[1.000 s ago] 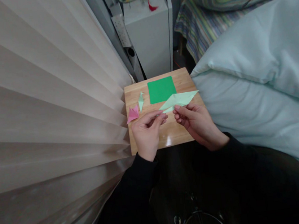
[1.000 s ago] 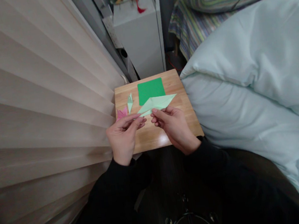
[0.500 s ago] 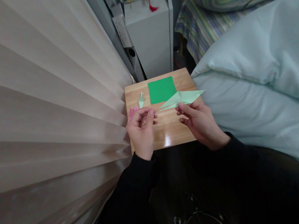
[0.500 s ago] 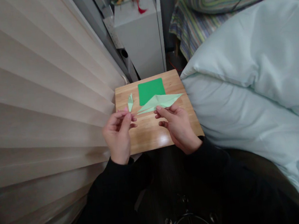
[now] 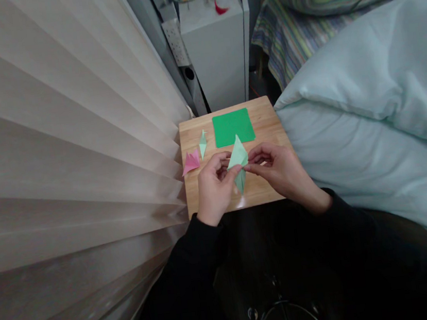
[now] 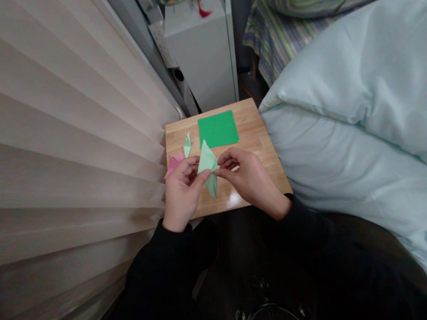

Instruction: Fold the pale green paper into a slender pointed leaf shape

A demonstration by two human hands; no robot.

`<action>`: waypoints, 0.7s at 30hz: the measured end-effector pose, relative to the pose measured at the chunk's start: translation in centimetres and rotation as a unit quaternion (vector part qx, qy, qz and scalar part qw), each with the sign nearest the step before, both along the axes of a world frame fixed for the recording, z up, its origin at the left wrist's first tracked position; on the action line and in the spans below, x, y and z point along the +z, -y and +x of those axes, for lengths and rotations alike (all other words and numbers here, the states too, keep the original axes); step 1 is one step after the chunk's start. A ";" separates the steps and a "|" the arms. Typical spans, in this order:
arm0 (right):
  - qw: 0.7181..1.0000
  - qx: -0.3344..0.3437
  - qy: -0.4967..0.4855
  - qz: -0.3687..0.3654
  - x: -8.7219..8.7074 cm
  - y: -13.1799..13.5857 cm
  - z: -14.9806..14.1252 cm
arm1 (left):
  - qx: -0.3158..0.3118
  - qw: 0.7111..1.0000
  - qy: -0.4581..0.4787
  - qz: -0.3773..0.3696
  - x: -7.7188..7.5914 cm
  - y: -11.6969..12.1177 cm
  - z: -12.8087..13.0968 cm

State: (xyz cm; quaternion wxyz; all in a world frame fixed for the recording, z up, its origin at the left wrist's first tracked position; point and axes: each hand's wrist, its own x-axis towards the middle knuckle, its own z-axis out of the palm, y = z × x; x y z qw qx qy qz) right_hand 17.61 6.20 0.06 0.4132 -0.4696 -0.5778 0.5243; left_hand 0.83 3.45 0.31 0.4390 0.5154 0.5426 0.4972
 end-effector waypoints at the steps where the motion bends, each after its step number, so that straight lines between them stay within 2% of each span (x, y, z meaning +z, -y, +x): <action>1: 1.000 -0.008 -0.006 0.001 0.0 0.0 0.0 | -0.007 0.999 0.028 -0.014 0.0 -0.1 0.0; 6: 0.999 0.009 -0.043 -0.023 0.1 -0.1 0.0 | -0.038 0.992 0.109 -0.059 0.0 -0.2 0.1; 13: 0.998 0.019 -0.063 -0.009 -0.1 0.1 0.0 | -0.031 0.991 0.106 -0.076 0.2 0.0 0.3; 17: 0.999 0.041 0.007 0.032 0.2 0.4 0.2 | -0.026 0.993 0.082 -0.081 0.4 0.0 0.0; 21: 0.981 0.082 0.127 0.125 0.8 0.3 0.7 | -0.026 0.994 0.042 -0.097 0.7 -0.1 -0.3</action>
